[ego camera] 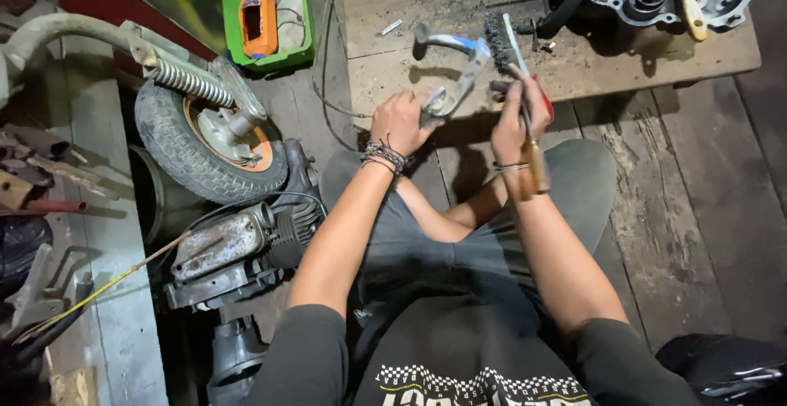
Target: Cleaning a metal engine component using a manual wire brush to remove dirt and debris.
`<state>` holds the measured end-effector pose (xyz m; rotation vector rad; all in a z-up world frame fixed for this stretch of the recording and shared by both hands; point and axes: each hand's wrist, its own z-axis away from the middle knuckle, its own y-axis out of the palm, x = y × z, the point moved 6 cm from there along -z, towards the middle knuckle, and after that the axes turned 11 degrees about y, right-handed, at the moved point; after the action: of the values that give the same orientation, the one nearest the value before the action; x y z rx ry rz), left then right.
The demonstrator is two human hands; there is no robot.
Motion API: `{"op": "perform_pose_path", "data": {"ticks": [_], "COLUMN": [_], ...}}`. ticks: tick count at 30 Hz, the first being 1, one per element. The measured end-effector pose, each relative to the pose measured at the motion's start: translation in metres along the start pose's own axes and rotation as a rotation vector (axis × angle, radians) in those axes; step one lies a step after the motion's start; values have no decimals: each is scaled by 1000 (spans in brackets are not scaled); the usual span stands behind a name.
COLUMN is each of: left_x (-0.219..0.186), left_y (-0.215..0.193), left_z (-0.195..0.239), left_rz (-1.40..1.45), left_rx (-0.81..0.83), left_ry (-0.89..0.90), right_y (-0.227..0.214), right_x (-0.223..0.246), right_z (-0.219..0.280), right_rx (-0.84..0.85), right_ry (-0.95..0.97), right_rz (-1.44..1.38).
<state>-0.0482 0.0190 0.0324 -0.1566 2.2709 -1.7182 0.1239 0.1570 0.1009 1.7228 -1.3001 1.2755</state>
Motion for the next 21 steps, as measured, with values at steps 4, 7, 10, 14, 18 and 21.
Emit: {"op": "perform_pose_path", "data": {"ticks": [4,7,10,14,18,21], "left_x": [-7,-6,-9,-18,-19,-9], "left_y": [12,26,25,6,-4,-37], "left_z": [-5,-6,-7,-5,-2,3], "left_rz": [-118,-217,-224,-199,-123,82], "left_rx": [-20,-46,-73,-61,-42,92], "left_ry": [158,279,352,338,157,-144], "right_y": [-18,-9,6,17,9,7], "right_x": [-32,-49,-86,-128,-119,-107], "right_z": [-27,-48,-64,-71,-62,-51], "right_rx": [44,306,576,762,658,533], "right_ry": [50,52,109,198,397,339], "right_rz": [160,282,642,1031,783,572]}}
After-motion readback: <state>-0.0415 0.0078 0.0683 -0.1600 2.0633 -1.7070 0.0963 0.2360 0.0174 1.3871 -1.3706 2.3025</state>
